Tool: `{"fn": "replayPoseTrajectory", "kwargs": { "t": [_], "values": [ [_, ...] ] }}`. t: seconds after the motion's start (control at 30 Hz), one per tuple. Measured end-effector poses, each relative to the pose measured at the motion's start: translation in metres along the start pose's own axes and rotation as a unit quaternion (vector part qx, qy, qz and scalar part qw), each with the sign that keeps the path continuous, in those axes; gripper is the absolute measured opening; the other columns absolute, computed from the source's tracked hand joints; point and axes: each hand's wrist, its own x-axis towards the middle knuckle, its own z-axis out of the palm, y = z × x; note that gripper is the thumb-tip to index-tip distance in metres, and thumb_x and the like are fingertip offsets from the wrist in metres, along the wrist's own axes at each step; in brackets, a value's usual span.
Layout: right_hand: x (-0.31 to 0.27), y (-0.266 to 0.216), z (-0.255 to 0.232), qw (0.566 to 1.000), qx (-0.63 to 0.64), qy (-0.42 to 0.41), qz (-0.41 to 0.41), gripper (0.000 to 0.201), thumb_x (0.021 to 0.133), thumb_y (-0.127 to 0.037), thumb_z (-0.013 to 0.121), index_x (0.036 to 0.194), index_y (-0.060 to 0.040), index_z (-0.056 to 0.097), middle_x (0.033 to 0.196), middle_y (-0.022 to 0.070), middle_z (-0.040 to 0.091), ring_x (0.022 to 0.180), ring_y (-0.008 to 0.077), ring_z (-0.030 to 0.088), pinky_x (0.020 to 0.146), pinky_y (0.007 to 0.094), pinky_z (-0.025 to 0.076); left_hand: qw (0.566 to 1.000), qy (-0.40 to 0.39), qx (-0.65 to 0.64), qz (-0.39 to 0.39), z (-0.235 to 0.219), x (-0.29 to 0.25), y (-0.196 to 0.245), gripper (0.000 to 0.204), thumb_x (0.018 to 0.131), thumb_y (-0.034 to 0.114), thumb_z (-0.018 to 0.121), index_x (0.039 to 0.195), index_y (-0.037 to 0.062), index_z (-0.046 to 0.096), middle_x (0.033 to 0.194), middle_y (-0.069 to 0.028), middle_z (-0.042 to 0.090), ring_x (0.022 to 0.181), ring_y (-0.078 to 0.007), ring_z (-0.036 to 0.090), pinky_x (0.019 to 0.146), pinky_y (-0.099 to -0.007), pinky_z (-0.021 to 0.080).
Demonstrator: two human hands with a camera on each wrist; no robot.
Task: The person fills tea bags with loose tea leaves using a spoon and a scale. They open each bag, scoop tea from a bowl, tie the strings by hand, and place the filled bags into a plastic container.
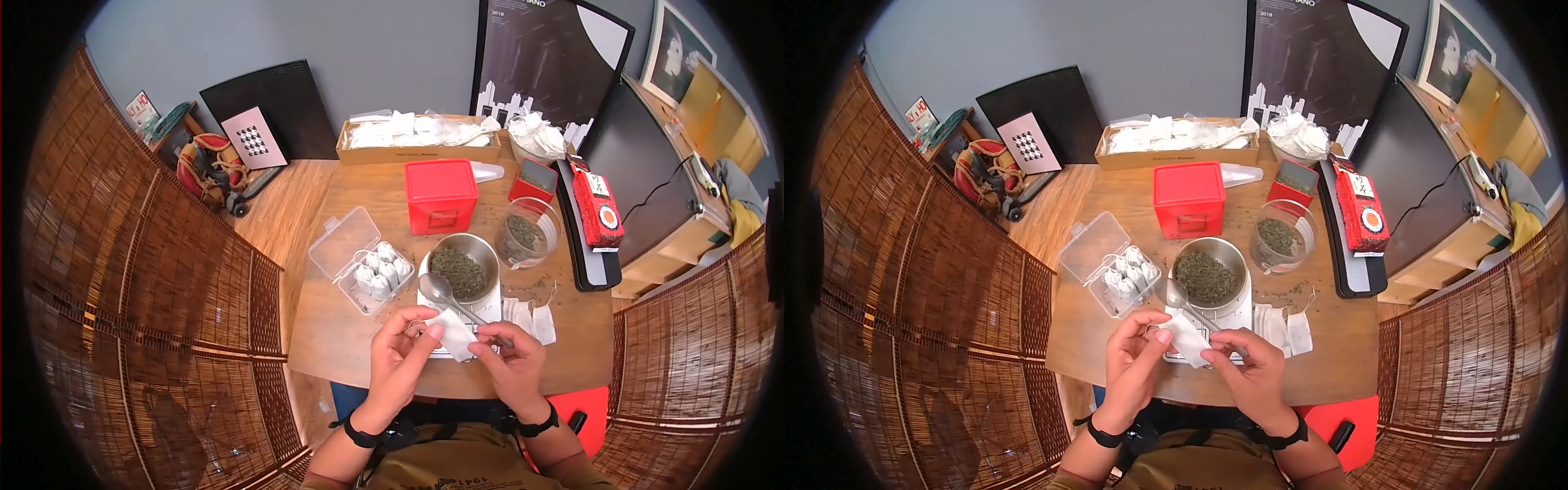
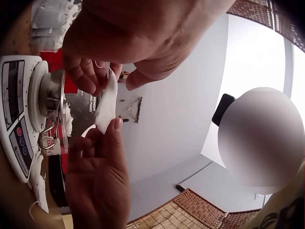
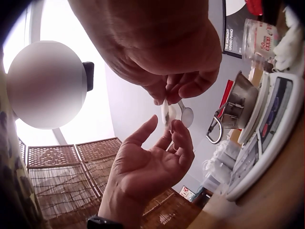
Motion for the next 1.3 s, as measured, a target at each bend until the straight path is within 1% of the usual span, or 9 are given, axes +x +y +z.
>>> {"fn": "replayPoseTrajectory", "kwargs": {
  "t": [0.2, 0.3, 0.47, 0.6, 0.67, 0.9, 1.0, 1.17, 1.3],
  "values": [
    [0.001, 0.004, -0.005, 0.998, -0.040, -0.010, -0.053, 0.029, 0.091, 0.006, 0.086, 0.119, 0.0030, 0.077, 0.104, 0.0108, 0.078, 0.091, 0.0152, 0.072, 0.078, 0.0292, 0.058, 0.998, -0.032, 0.046, 0.015, 0.000, 0.002, 0.001, 0.013, 0.109, 0.004, 0.070, 0.121, -0.0016, 0.069, 0.118, -0.0054, 0.072, 0.107, -0.0096, 0.067, 0.093, -0.0283, 0.056],
    [0.002, 0.003, -0.008, 0.997, -0.052, -0.018, -0.047, 0.030, 0.091, 0.006, 0.086, 0.120, 0.0030, 0.077, 0.104, 0.0110, 0.078, 0.091, 0.0157, 0.073, 0.079, 0.0296, 0.058, 0.996, -0.054, 0.057, -0.047, -0.006, 0.003, 0.004, 0.010, 0.110, 0.006, 0.070, 0.118, -0.0008, 0.071, 0.113, -0.0034, 0.073, 0.105, -0.0081, 0.068, 0.091, -0.0276, 0.056],
    [0.000, 0.004, -0.011, 0.999, -0.033, -0.033, -0.027, 0.030, 0.091, 0.007, 0.086, 0.120, 0.0033, 0.077, 0.104, 0.0115, 0.079, 0.092, 0.0164, 0.074, 0.080, 0.0304, 0.059, 0.977, -0.041, -0.131, -0.164, -0.016, 0.006, 0.001, 0.017, 0.113, 0.016, 0.066, 0.111, 0.0006, 0.072, 0.117, -0.0073, 0.075, 0.105, -0.0165, 0.070, 0.094, -0.0350, 0.056],
    [-0.001, 0.006, -0.012, 0.999, -0.017, -0.026, -0.013, 0.029, 0.092, 0.007, 0.085, 0.120, 0.0034, 0.077, 0.106, 0.0115, 0.079, 0.094, 0.0159, 0.074, 0.082, 0.0306, 0.060, 0.971, -0.042, -0.145, -0.186, -0.014, 0.005, 0.002, 0.018, 0.114, 0.016, 0.064, 0.113, -0.0003, 0.072, 0.117, -0.0090, 0.075, 0.103, -0.0188, 0.071, 0.094, -0.0377, 0.056],
    [0.000, 0.005, -0.010, 1.000, -0.010, -0.009, -0.015, 0.029, 0.093, 0.007, 0.085, 0.121, 0.0035, 0.077, 0.106, 0.0114, 0.078, 0.095, 0.0156, 0.074, 0.083, 0.0305, 0.060, 0.987, -0.054, -0.100, -0.115, -0.013, 0.002, 0.000, 0.020, 0.113, 0.015, 0.065, 0.121, -0.0019, 0.073, 0.115, -0.0049, 0.071, 0.100, -0.0111, 0.066, 0.091, -0.0278, 0.054],
    [0.002, 0.009, -0.007, 0.996, 0.040, 0.071, 0.029, 0.033, 0.095, 0.008, 0.083, 0.126, 0.0032, 0.074, 0.111, 0.0128, 0.078, 0.097, 0.0146, 0.073, 0.087, 0.0301, 0.059, 0.996, -0.064, 0.056, 0.018, -0.011, 0.002, 0.005, 0.017, 0.107, 0.001, 0.068, 0.122, -0.0046, 0.073, 0.126, -0.0129, 0.068, 0.097, -0.0174, 0.068, 0.088, -0.0326, 0.057],
    [0.002, 0.017, -0.013, 1.000, -0.013, 0.021, 0.007, 0.040, 0.094, 0.011, 0.082, 0.131, 0.0023, 0.070, 0.116, 0.0124, 0.076, 0.105, 0.0169, 0.072, 0.093, 0.0306, 0.060, 0.989, -0.051, 0.134, 0.034, -0.006, 0.003, 0.009, 0.019, 0.104, -0.005, 0.071, 0.122, -0.0041, 0.076, 0.124, -0.0120, 0.067, 0.099, -0.0171, 0.068, 0.086, -0.0312, 0.057],
    [0.014, 0.002, -0.013, 0.982, -0.148, -0.004, -0.119, 0.044, 0.093, 0.009, 0.082, 0.135, 0.0000, 0.070, 0.121, 0.0134, 0.079, 0.103, 0.0179, 0.067, 0.094, 0.0320, 0.055, 0.893, -0.056, 0.399, 0.198, 0.002, 0.004, 0.024, 0.021, 0.098, -0.009, 0.075, 0.117, -0.0021, 0.082, 0.114, -0.0136, 0.072, 0.098, -0.0214, 0.072, 0.084, -0.0308, 0.058],
    [0.020, -0.009, -0.006, 0.975, -0.170, 0.024, -0.139, 0.036, 0.094, 0.006, 0.082, 0.129, -0.0015, 0.076, 0.116, 0.0129, 0.081, 0.107, 0.0214, 0.070, 0.089, 0.0342, 0.059, 0.891, -0.063, 0.403, 0.199, 0.007, 0.002, 0.027, 0.026, 0.095, -0.012, 0.075, 0.117, -0.0008, 0.083, 0.110, -0.0142, 0.073, 0.094, -0.0233, 0.073, 0.082, -0.0311, 0.058]
  ]
}}
